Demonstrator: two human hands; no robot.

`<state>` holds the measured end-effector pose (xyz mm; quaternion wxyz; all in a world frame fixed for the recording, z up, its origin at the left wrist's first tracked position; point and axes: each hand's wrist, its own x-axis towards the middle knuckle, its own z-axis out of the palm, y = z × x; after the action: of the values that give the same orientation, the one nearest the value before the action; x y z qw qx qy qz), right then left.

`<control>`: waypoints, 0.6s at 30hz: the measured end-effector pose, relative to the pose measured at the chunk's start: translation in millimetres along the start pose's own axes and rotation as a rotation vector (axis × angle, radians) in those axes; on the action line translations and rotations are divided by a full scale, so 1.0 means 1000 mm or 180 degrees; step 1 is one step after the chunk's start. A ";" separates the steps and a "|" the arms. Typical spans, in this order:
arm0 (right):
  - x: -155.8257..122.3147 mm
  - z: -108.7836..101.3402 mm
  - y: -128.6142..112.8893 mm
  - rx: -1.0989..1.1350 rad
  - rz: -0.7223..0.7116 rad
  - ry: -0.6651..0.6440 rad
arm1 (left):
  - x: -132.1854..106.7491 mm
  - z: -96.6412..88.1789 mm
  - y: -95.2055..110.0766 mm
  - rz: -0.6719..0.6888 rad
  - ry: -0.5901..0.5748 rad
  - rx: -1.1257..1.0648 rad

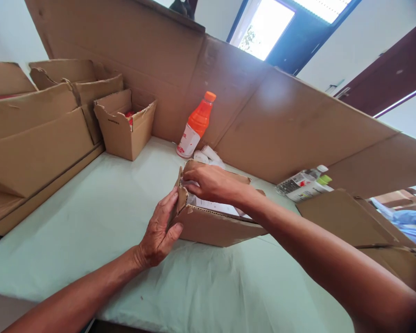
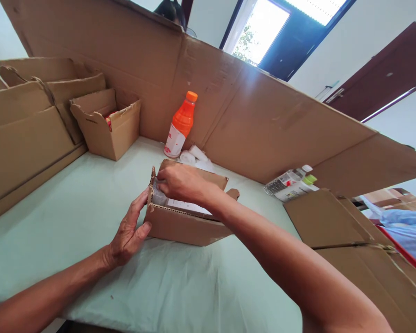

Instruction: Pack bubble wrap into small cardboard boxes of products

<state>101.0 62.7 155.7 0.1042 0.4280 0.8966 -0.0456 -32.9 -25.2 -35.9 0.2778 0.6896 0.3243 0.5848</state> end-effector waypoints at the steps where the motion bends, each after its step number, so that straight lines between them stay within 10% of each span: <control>1: -0.008 -0.001 0.004 0.0228 -0.0027 0.0245 | 0.000 0.000 0.000 -0.0008 -0.0011 -0.0003; 5: -0.072 0.004 0.034 0.1033 0.0350 0.1677 | 0.000 -0.003 0.000 0.0070 0.0095 -0.0005; 9: -0.158 0.059 0.076 0.1500 0.1382 0.2776 | 0.005 -0.009 0.000 -0.0149 0.0381 -0.0035; 14: -0.212 0.165 0.087 0.2736 0.2042 0.2383 | 0.003 -0.012 0.003 -0.0962 0.0552 -0.0318; 18: -0.185 0.195 0.063 0.3092 0.1504 0.2137 | -0.003 -0.010 0.006 -0.1424 0.0541 -0.0551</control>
<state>292.2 -71.2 8.5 -0.3814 0.6037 0.6388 -0.2863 -42.6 -31.4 -32.2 0.4301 0.5227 0.4398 0.5903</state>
